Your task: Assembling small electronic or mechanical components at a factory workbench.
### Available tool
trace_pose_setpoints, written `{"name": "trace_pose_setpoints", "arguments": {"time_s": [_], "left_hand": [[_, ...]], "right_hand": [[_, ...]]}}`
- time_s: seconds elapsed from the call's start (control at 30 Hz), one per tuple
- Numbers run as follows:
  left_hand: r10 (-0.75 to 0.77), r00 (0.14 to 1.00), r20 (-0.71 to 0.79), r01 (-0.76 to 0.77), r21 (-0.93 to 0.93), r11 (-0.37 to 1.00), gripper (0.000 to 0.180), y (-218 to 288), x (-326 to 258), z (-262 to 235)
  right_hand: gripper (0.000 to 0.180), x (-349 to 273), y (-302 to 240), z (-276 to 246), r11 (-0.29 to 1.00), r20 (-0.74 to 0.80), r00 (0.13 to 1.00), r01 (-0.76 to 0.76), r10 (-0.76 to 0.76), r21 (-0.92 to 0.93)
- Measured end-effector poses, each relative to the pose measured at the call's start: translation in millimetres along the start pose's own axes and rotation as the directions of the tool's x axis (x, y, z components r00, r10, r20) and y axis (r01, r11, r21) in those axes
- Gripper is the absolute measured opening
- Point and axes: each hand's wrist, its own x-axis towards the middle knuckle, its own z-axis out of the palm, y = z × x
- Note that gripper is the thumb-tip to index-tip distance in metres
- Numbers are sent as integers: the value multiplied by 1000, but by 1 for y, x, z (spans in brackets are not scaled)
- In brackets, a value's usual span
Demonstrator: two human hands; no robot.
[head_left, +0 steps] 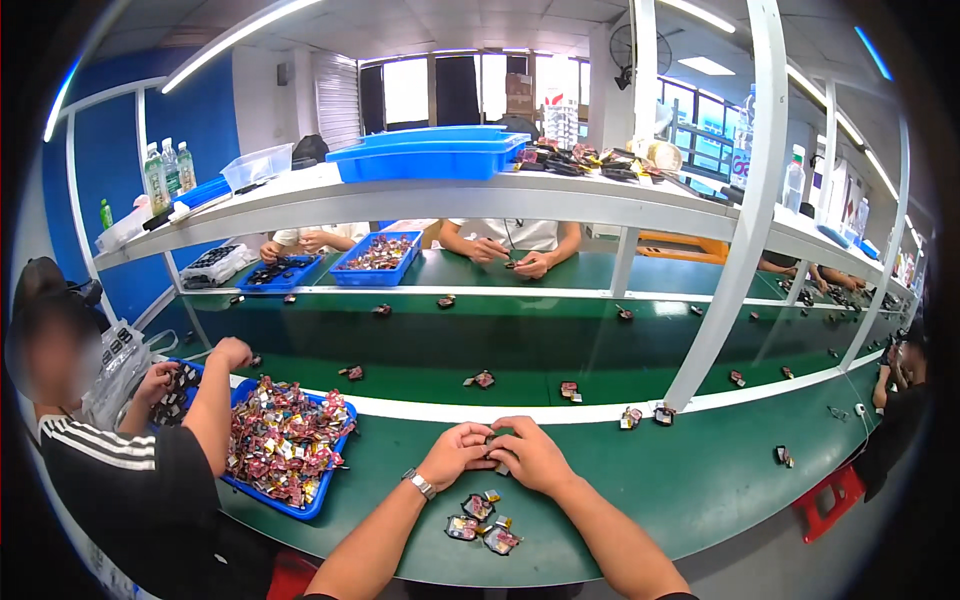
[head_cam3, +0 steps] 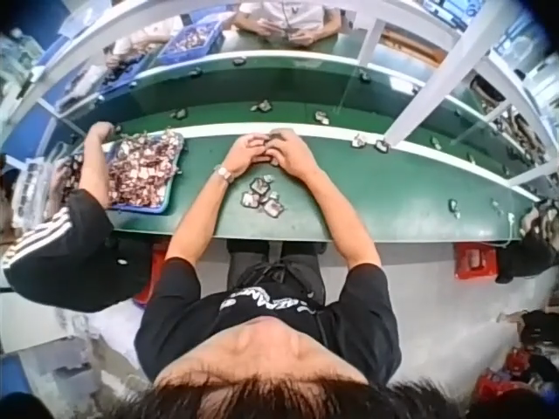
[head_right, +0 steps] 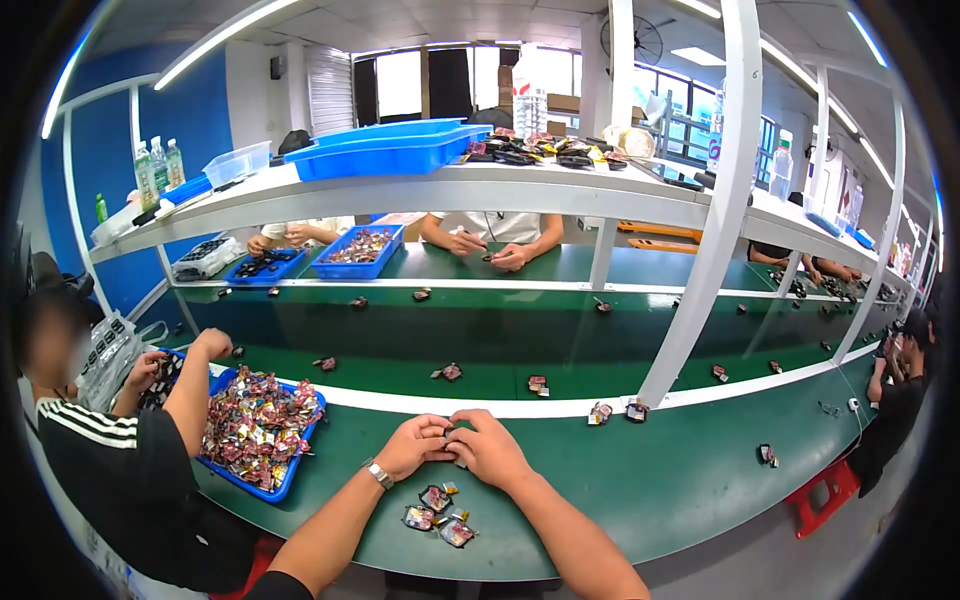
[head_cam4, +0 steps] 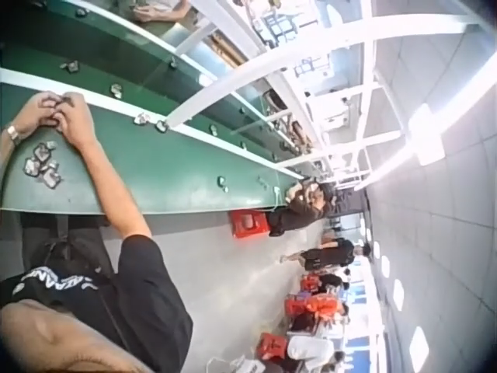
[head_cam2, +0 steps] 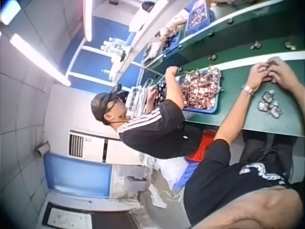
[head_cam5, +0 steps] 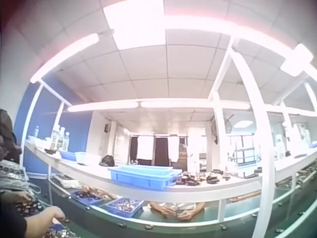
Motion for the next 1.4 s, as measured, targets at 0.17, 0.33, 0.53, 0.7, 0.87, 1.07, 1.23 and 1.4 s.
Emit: {"name": "trace_pose_setpoints", "arguments": {"time_s": [0.17, 0.33, 0.53, 0.7, 0.87, 1.07, 1.23, 1.4], "left_hand": [[-11, 996, 89, 23, -133, 991, 35, 6, -3, 2], [12, 993, 119, -2, -87, 996, 37, 10, -7, 9], [-14, 992, 122, 22, -63, 998, 35, 6, -5, 6], [6, 995, 101, 0, -64, 998, 30, 4, -3, 5], [-4, 995, 103, 13, -88, 996, 29, 3, -1, 6], [-11, 996, 85, 19, -97, 995, 28, 2, -3, 2], [13, 997, 82, -5, -98, 995, 27, 0, -2, 3], [50, 996, 79, -40, -120, 992, 27, -3, -2, 3]], "right_hand": [[10, 0, 1, 3, 1000, -87, 996, 3, -2, 15], [9, 0, -1, -2, 999, -61, 998, -34, 35, 16], [10, -2, 2, -2, 998, 1, 1000, -21, 21, 60], [10, -1, 0, 2, 996, -73, 997, -20, 27, 83], [10, -2, -8, 10, 997, -218, 974, -72, 67, -16], [11, -1, -7, 16, 999, -245, 970, -4, -6, -42], [14, -3, -7, 21, 998, -278, 959, -65, 63, 2], [15, -2, -6, 22, 998, -296, 953, -54, 65, 45]]}}
